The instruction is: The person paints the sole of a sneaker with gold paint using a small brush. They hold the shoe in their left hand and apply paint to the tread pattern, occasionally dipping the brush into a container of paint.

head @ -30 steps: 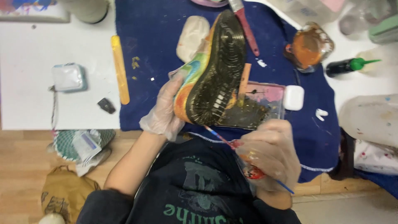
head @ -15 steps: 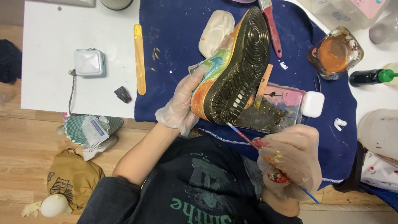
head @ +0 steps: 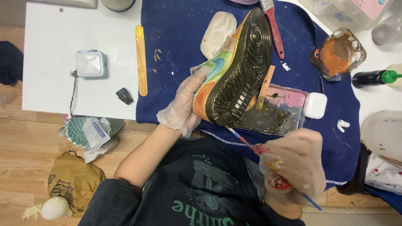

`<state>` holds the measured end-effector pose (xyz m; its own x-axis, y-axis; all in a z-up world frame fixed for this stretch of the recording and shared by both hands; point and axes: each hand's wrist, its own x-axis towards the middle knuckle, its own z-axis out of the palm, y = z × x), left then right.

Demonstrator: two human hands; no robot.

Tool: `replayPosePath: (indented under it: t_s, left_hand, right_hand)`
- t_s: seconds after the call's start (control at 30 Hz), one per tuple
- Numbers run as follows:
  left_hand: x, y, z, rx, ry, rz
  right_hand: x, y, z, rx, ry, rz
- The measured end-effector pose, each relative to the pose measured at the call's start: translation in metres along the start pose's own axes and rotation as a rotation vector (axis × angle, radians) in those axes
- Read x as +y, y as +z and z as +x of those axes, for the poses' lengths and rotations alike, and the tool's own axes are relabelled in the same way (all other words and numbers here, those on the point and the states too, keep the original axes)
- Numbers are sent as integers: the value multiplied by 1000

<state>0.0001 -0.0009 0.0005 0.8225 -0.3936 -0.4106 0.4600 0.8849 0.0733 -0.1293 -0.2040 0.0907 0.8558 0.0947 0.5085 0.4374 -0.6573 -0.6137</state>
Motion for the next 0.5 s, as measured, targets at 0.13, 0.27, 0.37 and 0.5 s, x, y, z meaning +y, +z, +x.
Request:
replayPosePath:
  t_s: [0.13,0.27,0.37,0.5]
  left_hand:
    - [2,5,-4,0,-26,-23]
    - [0,5,-3,-2,8,35]
    - [0,5,-4,-50,-4,0]
    - [1,0,-1,2,-13,21]
  right_hand:
    - [-17,9,13,147,-27,-18]
    - [8,6,-32,98,366,-359]
    - [-28,11,4,140,32,-68]
    - [-27,11,27,166,-132,70]
